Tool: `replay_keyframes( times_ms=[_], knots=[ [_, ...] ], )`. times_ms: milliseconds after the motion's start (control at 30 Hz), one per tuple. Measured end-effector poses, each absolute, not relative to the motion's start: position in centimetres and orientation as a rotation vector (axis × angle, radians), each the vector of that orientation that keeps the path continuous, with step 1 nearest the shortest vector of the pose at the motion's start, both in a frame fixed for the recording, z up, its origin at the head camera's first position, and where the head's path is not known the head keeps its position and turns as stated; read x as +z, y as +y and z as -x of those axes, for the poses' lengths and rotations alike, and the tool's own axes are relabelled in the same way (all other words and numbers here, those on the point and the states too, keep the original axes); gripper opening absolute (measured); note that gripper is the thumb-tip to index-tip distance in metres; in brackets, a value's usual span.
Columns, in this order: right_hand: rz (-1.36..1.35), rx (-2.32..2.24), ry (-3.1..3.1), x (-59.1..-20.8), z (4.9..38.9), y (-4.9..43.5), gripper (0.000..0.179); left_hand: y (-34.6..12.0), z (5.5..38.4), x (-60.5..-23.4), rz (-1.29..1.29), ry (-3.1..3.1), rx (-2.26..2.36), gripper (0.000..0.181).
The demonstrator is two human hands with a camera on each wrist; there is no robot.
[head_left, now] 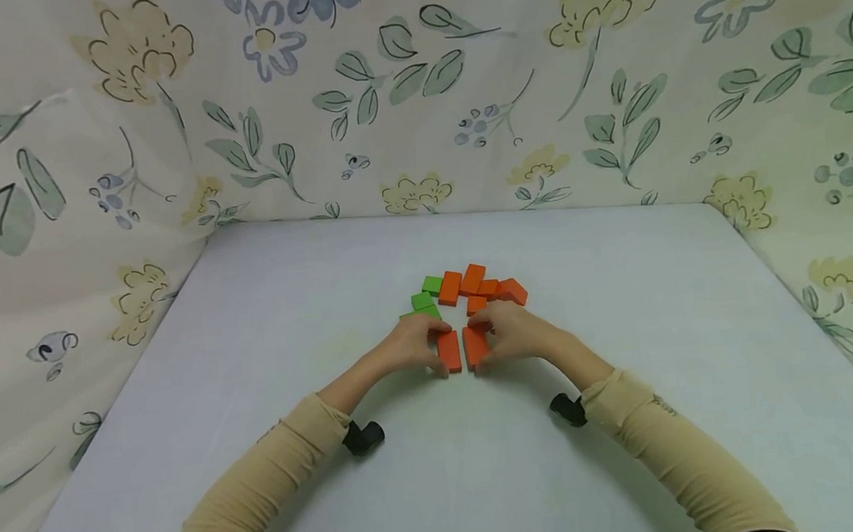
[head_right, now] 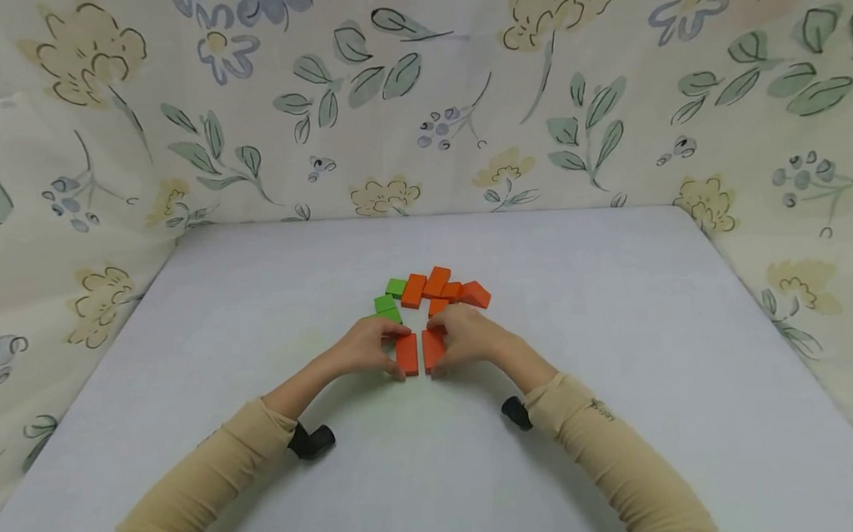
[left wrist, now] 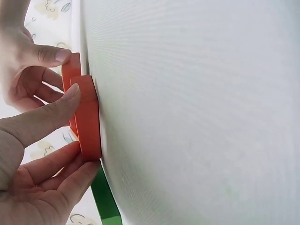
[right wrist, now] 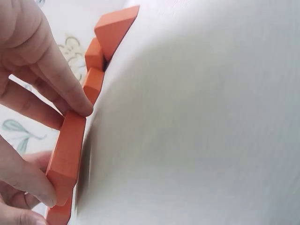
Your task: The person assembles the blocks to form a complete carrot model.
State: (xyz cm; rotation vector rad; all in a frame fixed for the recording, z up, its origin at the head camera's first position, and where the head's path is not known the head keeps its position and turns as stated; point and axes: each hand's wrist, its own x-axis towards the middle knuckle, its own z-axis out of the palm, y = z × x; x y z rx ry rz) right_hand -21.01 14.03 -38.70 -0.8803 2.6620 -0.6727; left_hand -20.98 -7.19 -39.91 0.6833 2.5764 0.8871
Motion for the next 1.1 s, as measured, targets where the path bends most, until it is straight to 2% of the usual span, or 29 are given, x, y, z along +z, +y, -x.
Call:
replay_keyframes(
  times_ms=[1100],
  knots=[
    [0.840,-0.571,2.709,-39.3,21.2,12.6,0.061,-7.2,22.0,-39.8,-0.690,2.545,0.835,0.065]
  ],
)
